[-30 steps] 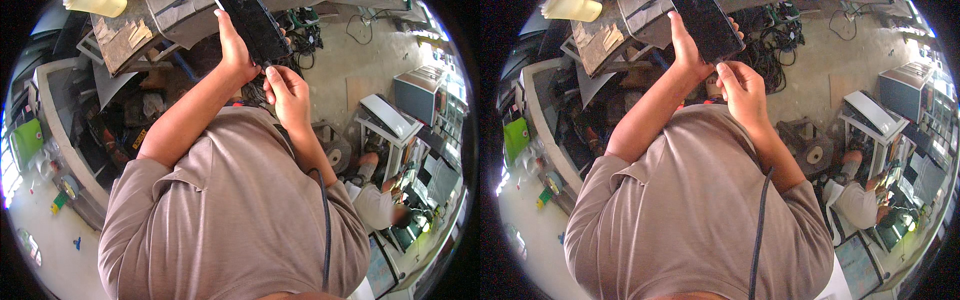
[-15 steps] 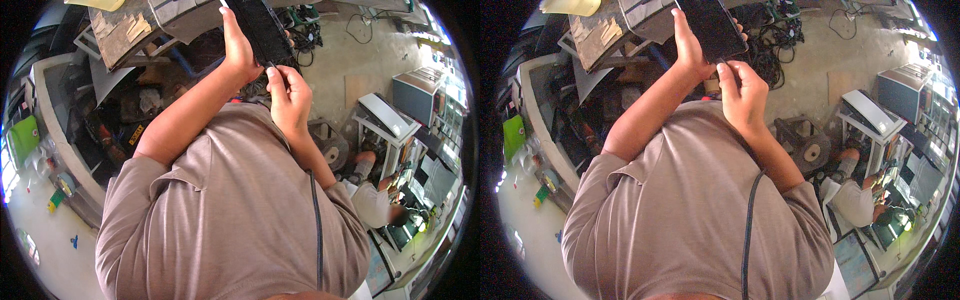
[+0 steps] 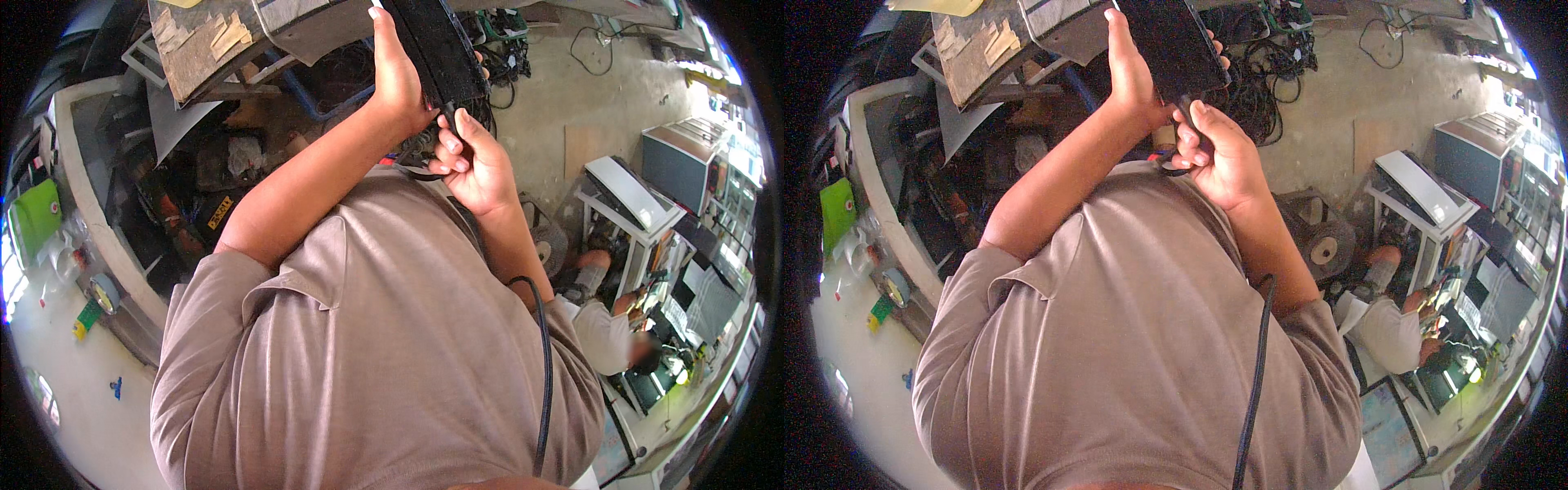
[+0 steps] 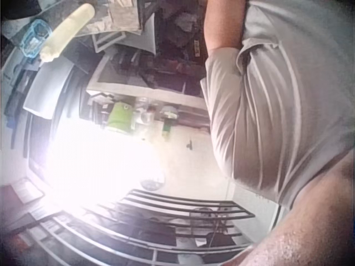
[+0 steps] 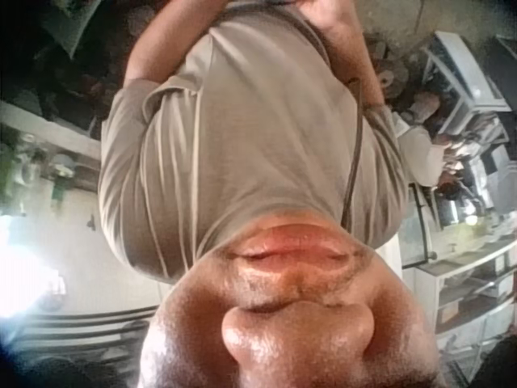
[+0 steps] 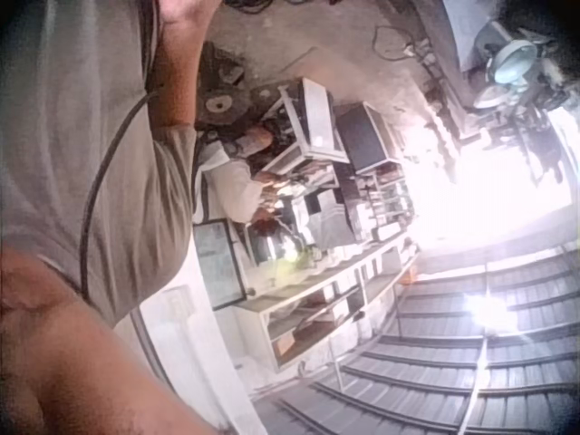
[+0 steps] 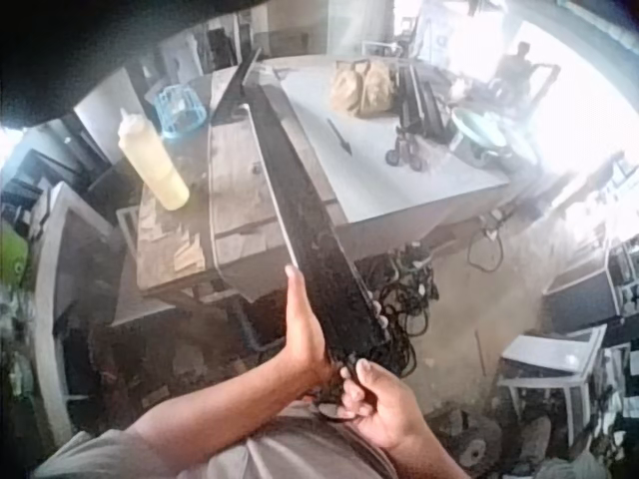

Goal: The person applies a liquid sealant from a bottle onto the end of a black trim piece, wipes the surface with a cloth, and then fits the trim into a metal frame.

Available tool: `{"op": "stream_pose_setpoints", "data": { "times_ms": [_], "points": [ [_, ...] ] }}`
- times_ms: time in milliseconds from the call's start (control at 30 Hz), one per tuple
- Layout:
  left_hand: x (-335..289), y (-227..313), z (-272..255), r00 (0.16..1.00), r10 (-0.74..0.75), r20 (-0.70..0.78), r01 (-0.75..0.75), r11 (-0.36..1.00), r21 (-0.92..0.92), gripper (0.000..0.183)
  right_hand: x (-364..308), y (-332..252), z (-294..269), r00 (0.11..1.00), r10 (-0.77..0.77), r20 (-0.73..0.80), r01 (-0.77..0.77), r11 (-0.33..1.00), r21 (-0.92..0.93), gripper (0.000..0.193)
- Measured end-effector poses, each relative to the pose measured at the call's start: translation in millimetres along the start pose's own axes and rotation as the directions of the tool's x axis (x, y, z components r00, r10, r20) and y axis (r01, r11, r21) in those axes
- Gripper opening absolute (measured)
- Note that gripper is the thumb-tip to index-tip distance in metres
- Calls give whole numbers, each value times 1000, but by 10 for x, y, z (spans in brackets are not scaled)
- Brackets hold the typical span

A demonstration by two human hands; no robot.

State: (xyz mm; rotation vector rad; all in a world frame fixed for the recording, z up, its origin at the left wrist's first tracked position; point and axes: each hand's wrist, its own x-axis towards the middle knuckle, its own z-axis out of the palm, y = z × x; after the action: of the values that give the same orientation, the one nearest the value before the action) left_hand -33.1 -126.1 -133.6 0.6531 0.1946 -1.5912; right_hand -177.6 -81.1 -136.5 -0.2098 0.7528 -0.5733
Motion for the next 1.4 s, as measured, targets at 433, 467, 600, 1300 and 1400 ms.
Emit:
{"op": "stream_pose_setpoints", "data": {
  "times_ms": [433,467,600,1300,1400],
  "points": [
    [17,9,-27,995,-53,80,51,998,32,98,4,207,24,755,-655,-1,531,613,-585,14],
    [20,3,-29,995,-51,84,48,998,40,99,3,217,15,757,-653,-6,525,614,-589,14],
    [-1,-14,-51,996,-53,73,51,998,34,98,-32,185,88,921,-356,-156,342,933,-109,14],
    [74,-83,-170,992,7,126,1,998,-64,74,-39,124,117,858,-488,-158,349,781,-518,18],
    [79,-83,-151,999,42,20,-41,998,-47,71,-48,115,103,874,-462,-148,342,803,-488,18]
  ]
}}
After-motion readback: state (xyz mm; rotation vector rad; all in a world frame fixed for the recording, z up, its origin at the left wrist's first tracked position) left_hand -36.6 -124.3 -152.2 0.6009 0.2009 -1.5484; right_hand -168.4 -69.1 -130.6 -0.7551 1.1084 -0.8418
